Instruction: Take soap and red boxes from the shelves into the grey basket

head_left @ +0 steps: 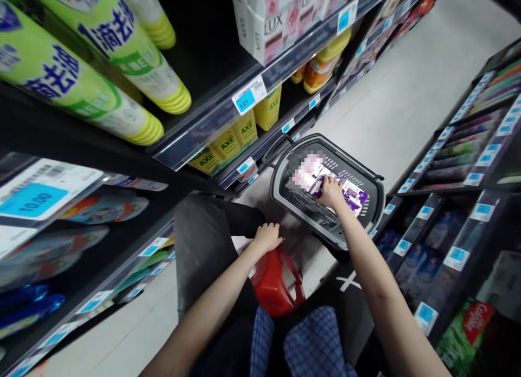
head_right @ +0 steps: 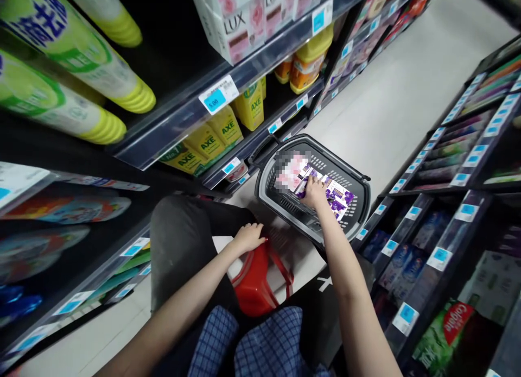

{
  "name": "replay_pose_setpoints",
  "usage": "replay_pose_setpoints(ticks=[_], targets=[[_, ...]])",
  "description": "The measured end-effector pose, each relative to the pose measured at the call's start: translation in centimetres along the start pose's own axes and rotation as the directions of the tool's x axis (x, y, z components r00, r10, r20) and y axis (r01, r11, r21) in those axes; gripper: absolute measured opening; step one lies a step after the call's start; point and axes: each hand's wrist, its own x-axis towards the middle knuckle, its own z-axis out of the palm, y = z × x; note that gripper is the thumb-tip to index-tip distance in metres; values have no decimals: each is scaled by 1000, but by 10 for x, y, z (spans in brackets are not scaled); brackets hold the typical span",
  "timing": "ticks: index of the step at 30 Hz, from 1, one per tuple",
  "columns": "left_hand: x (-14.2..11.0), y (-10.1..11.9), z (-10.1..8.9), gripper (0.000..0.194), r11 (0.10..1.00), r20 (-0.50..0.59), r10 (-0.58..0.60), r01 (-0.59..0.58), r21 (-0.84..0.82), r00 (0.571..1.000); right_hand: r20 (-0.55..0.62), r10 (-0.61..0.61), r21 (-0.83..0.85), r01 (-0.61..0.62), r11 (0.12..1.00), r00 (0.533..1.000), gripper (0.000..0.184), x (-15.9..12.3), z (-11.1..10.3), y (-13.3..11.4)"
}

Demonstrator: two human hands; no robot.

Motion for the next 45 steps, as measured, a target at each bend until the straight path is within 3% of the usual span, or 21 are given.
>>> replay_pose_setpoints(ticks=[10,21,45], targets=[[0,3,2,46,1000,53,-10,9,16,999,71,9,-14,-8,1000,997,103,12,10,-2],[-1,4,2,48,1000,84,1,-1,-1,996,83,-11,88,4,996,996,105,18,21,9],[1,5,4,45,1000,111,-17,16,9,994,20,-23,105,21,994,1000,104,18,30,14]])
